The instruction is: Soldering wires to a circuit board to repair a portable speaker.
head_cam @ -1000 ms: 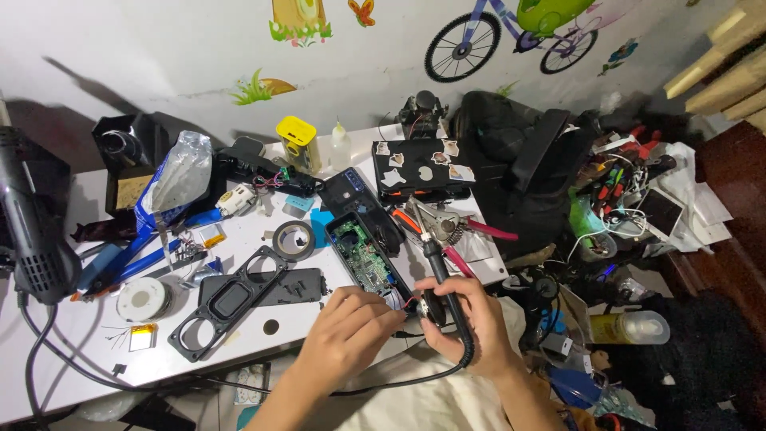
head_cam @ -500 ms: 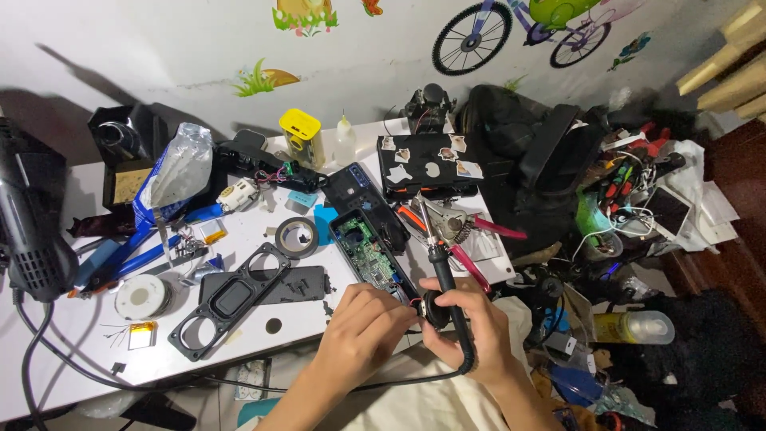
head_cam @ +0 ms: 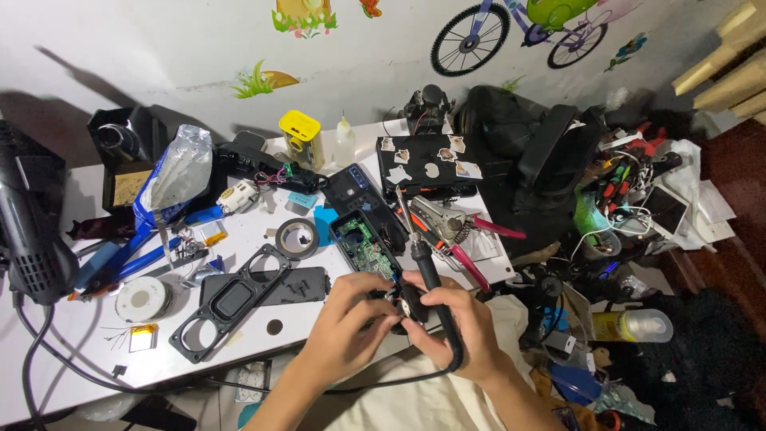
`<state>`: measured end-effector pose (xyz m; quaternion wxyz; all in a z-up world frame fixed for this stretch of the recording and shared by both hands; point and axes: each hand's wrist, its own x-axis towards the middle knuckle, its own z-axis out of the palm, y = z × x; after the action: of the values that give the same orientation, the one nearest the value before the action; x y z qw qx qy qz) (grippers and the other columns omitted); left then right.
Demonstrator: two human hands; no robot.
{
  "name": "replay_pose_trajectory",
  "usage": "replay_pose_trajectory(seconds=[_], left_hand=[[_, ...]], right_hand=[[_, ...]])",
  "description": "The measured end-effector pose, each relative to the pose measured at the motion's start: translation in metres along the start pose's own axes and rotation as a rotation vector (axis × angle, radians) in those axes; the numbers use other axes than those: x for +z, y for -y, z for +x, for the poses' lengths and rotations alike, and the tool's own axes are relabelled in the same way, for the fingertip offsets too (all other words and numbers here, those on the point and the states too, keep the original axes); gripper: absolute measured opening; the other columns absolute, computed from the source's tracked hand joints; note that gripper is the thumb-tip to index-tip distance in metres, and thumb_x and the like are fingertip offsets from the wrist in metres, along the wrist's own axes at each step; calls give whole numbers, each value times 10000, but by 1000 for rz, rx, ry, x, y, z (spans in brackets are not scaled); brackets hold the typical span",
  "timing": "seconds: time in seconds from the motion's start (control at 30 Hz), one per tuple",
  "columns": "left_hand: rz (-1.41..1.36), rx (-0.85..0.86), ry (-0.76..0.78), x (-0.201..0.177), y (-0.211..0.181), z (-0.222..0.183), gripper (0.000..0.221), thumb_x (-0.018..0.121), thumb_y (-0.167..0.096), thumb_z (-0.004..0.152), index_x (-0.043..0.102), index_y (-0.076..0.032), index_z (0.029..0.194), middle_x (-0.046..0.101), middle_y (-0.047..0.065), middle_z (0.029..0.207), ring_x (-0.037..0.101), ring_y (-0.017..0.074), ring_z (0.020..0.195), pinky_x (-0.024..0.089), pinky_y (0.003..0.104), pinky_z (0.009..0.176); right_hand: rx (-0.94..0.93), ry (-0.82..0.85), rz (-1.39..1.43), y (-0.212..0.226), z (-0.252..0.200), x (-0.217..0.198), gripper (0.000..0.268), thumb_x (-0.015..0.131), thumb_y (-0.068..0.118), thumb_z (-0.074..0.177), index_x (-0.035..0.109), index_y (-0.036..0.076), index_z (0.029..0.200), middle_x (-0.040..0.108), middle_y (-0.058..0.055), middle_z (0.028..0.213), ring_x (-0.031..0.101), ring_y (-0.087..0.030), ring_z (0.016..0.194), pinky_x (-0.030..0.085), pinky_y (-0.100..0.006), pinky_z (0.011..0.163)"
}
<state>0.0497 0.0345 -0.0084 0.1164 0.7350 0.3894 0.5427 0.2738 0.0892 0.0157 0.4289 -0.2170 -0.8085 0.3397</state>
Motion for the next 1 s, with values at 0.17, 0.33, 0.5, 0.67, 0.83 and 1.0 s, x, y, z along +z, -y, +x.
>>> replay_pose_trajectory(seconds=[0.17,0.33,0.5,0.67,0.83,1.0], left_hand=[[-57,20,86,-10,-5,12,134,627,-162,1167,655,-36,1131,701,225,1463,715,422,1274,541,548,1118],[-82,14,162,-11,-5,17,123,606,-173,1177,638,-63,1132,751,170,1409,751,343,1264,515,524,1137],[-141,-36,170,-13,-3,16,150,614,-185,1167,668,-58,1108,774,162,1387,738,396,1210,561,510,1125],[-137,-14,160,-11,-1,15,137,634,-161,1155,671,-42,1095,779,183,1396,757,385,1198,574,514,1128],[-146,0,164,-12,-4,19,124,640,-143,1146,662,-43,1075,790,195,1378,777,353,1166,567,525,1125],[-146,-7,150,-10,-2,17,143,625,-163,1151,661,-60,1059,799,169,1388,771,362,1160,556,509,1113]], right_hand=[[-48,-7,-7,-11,-5,2,457,834,9,997,519,38,1328,684,-408,1478,755,-490,1406,681,-525,1192],[-51,0,-4,-17,-12,2,405,783,88,1068,488,39,1342,662,-409,1507,739,-499,1424,639,-569,1238],[-54,-15,70,-21,-15,4,400,774,49,1063,476,23,1328,654,-456,1480,724,-523,1429,664,-579,1214],[-47,-44,66,-23,-17,6,363,756,86,1079,488,35,1319,673,-437,1463,742,-520,1407,670,-580,1199],[-20,-49,64,-18,-17,6,343,735,118,1093,492,38,1321,690,-417,1454,757,-522,1390,652,-597,1211],[-39,-93,59,-16,-23,7,336,769,99,1064,530,28,1289,704,-379,1456,747,-511,1409,679,-594,1202]])
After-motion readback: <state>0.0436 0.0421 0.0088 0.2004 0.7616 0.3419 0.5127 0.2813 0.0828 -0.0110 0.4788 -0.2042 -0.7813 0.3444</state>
